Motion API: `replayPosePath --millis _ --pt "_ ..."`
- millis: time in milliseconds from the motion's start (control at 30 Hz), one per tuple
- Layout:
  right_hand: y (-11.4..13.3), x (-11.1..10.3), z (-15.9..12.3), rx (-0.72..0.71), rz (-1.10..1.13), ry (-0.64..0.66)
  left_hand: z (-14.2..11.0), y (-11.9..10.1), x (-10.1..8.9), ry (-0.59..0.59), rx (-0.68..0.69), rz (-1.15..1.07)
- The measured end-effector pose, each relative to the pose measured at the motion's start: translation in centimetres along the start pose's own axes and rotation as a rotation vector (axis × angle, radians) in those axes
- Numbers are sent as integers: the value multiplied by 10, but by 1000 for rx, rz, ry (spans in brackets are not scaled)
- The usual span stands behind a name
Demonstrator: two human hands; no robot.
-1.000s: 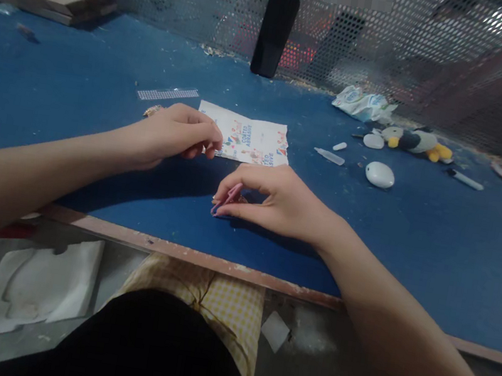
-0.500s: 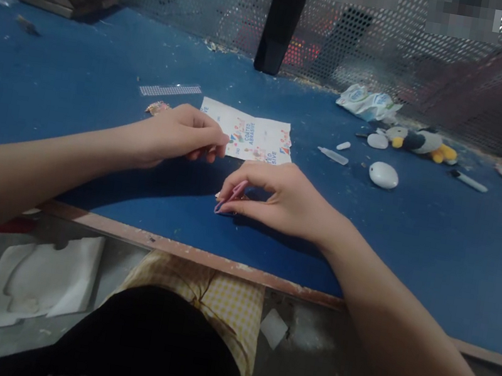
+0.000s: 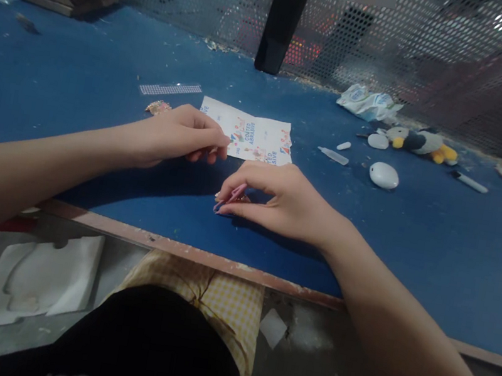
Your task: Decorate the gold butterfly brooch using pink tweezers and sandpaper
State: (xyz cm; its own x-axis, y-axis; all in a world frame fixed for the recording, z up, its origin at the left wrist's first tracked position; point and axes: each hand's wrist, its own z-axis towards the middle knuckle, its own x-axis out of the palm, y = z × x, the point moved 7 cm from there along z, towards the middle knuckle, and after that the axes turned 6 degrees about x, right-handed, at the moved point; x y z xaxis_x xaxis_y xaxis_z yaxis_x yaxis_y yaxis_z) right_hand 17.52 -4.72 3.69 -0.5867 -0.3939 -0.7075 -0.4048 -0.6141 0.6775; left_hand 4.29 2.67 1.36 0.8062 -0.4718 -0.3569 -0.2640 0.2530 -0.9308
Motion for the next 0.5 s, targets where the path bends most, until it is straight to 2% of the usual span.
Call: replayPosePath --millis 167,500 --pt "7 0 -4 -47 -88 -18 -1 -2 0 10 2 0" --pt "9 0 -3 -59 -101 -2 1 1 0 21 25 -1"
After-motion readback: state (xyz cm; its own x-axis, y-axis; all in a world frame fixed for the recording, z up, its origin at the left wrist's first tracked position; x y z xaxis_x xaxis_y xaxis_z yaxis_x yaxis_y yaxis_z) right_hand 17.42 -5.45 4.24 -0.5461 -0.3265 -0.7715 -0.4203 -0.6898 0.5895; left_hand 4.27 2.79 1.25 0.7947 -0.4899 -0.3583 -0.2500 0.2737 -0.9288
